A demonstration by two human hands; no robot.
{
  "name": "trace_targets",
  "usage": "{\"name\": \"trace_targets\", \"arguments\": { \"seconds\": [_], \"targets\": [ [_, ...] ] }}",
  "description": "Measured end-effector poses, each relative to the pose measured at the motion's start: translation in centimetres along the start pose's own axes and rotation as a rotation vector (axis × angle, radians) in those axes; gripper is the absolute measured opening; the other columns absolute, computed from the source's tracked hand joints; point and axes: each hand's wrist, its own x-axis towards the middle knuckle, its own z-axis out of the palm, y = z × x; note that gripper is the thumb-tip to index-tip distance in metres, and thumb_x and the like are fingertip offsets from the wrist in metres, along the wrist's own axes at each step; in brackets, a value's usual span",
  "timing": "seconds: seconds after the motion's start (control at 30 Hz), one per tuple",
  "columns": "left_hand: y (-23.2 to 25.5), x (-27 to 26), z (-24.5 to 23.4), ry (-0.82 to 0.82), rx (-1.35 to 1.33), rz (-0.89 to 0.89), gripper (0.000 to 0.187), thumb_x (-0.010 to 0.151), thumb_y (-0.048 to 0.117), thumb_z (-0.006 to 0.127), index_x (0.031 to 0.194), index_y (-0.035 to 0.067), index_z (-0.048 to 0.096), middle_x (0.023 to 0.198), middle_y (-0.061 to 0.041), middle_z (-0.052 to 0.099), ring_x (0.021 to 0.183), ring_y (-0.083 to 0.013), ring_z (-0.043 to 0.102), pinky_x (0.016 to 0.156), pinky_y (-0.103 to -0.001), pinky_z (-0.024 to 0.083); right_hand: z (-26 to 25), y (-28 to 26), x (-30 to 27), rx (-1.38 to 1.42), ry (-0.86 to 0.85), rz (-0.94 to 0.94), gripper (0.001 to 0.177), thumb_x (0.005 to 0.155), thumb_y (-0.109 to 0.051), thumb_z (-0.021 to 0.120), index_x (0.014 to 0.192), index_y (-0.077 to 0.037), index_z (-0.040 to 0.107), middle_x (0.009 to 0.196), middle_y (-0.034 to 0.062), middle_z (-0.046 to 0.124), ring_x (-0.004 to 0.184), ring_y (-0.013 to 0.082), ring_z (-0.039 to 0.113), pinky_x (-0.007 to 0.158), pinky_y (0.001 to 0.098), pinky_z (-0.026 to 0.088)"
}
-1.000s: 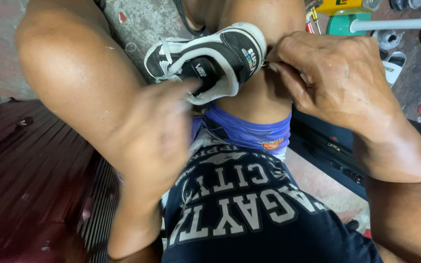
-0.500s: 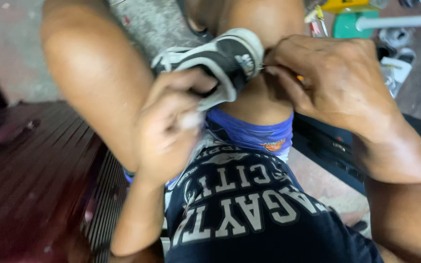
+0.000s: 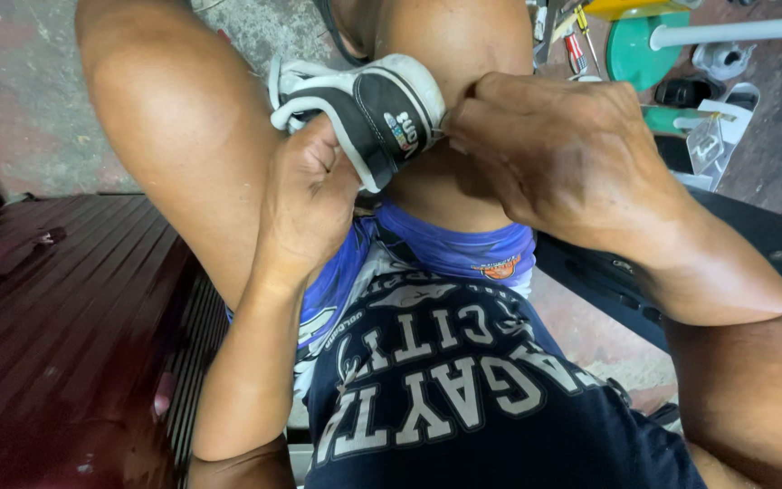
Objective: The person is sewing a child's sneaker using a needle and thread. They repeatedly insert the needle through the shoe's upper and pull the thread tight to secure the material.
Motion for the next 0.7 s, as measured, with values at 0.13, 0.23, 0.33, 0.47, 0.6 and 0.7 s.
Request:
{"name": "trace_targets", "arguments": {
  "seconds": [0.13,0.23,0.33,0.47,0.6,0.7],
  "targets": [
    [0.1,0.1,-0.4,-0.045,-0.084,-0.062,0.021,0.100,-0.001,0.059,0.118,-0.003,0.070,0.103,0.002,0.070,0.090,-0.0056,0.060,0.081,-0.023,0.049,0.2,-0.4,0.4,-0.029,-0.019,0.001,0.019,0.083,-0.004,0.075,0.102,-0.002,0.070,0.084,0.0113,0.061,0.072,0.0312,0.064,0.056,0.0406,0.048],
    [-0.4,0.4,-0.8,-0.104,-0.144,-0.072,0.024,0.099,0.000,0.062,0.121,-0.003,0.069,0.108,0.001,0.072,0.096,-0.0064,0.063,0.087,-0.023,0.051,0.4,-0.3,-0.2,-0.045,-0.028,0.008,0.023,0.080,-0.004,0.076,0.102,-0.003,0.071,0.083,0.0107,0.061,0.071,0.0307,0.064,0.056,0.0404,0.048],
    [-0.7,0.7,-1.4,-0.151,-0.102,-0.050,0.023,0.098,-0.002,0.062,0.119,-0.003,0.071,0.109,0.000,0.073,0.097,-0.0066,0.064,0.087,-0.023,0.052,0.7,0.0,-0.3,-0.045,-0.007,-0.013,0.024,0.084,-0.002,0.074,0.108,-0.004,0.070,0.091,0.0090,0.061,0.078,0.0290,0.065,0.062,0.0389,0.049],
    [-1.1,1.1,-1.7,-0.186,-0.041,-0.050,0.023,0.094,-0.006,0.062,0.113,-0.001,0.073,0.105,0.002,0.074,0.093,-0.0057,0.065,0.084,-0.023,0.054,1.2,-0.4,0.0,-0.072,0.027,-0.039,0.019,0.090,-0.002,0.076,0.107,-0.005,0.068,0.095,0.0084,0.060,0.084,0.0283,0.066,0.067,0.0381,0.050],
    [-0.7,0.4,-1.4,-0.081,0.261,0.078,0.019,0.092,-0.009,0.062,0.103,-0.001,0.074,0.094,-0.003,0.075,0.085,-0.0067,0.066,0.077,-0.025,0.055,0.9,-1.5,0.5,-0.136,0.015,-0.040,0.020,0.087,-0.007,0.078,0.101,0.000,0.065,0.090,0.0123,0.060,0.077,0.0303,0.064,0.065,0.0405,0.049],
    [-0.2,-0.4,-0.7,0.005,0.484,0.162,0.014,0.090,-0.007,0.063,0.099,-0.001,0.072,0.086,-0.007,0.077,0.078,-0.0084,0.070,0.072,-0.026,0.056,0.7,-2.2,0.0,-0.206,-0.007,-0.011,0.023,0.080,-0.006,0.074,0.098,0.003,0.064,0.087,0.0142,0.060,0.075,0.0316,0.063,0.063,0.0423,0.049]
  ]
}}
